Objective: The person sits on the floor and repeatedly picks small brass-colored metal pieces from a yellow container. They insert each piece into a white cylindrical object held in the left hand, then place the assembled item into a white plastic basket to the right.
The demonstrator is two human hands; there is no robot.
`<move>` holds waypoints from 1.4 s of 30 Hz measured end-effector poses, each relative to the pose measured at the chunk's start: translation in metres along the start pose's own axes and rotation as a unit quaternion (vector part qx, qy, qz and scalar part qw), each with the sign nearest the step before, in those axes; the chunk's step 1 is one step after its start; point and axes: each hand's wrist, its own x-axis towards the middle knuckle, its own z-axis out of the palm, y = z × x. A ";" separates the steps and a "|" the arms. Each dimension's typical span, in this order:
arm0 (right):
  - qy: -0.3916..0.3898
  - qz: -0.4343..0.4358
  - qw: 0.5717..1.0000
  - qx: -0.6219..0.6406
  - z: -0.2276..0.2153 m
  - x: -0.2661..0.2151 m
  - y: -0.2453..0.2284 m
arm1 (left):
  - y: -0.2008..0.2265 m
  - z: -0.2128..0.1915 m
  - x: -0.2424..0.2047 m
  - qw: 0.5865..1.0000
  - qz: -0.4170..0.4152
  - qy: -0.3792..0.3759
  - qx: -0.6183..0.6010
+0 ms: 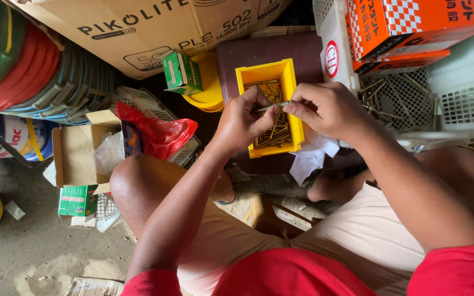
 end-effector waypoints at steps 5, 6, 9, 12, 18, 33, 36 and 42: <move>-0.005 0.073 0.997 0.011 -0.004 -0.003 0.001 | 0.013 -0.002 0.000 1.000 -0.002 -0.012 -0.023; 0.001 0.083 0.996 0.023 -0.008 -0.001 -0.005 | 0.016 -0.003 0.000 0.999 -0.004 -0.017 -0.034; -0.012 0.063 0.998 0.028 -0.006 -0.010 0.003 | 0.018 -0.002 0.002 0.996 -0.015 -0.034 -0.076; -0.008 0.048 0.999 -0.009 -0.011 -0.009 -0.011 | 0.010 0.005 0.001 0.993 -0.015 -0.064 -0.098; 0.008 0.099 0.993 -0.071 -0.024 -0.023 0.002 | 0.021 0.019 0.003 0.989 -0.020 -0.134 -0.061; 0.012 0.170 0.975 -0.141 -0.080 -0.052 0.002 | 0.064 0.047 0.008 0.993 0.059 -0.028 0.097; 0.010 0.198 0.965 -0.174 -0.112 -0.069 0.000 | 0.069 0.033 0.017 0.997 -0.033 0.020 0.063; -0.016 0.372 0.883 -0.284 -0.146 -0.090 0.012 | 0.049 -0.002 0.024 0.984 -0.030 0.163 -0.063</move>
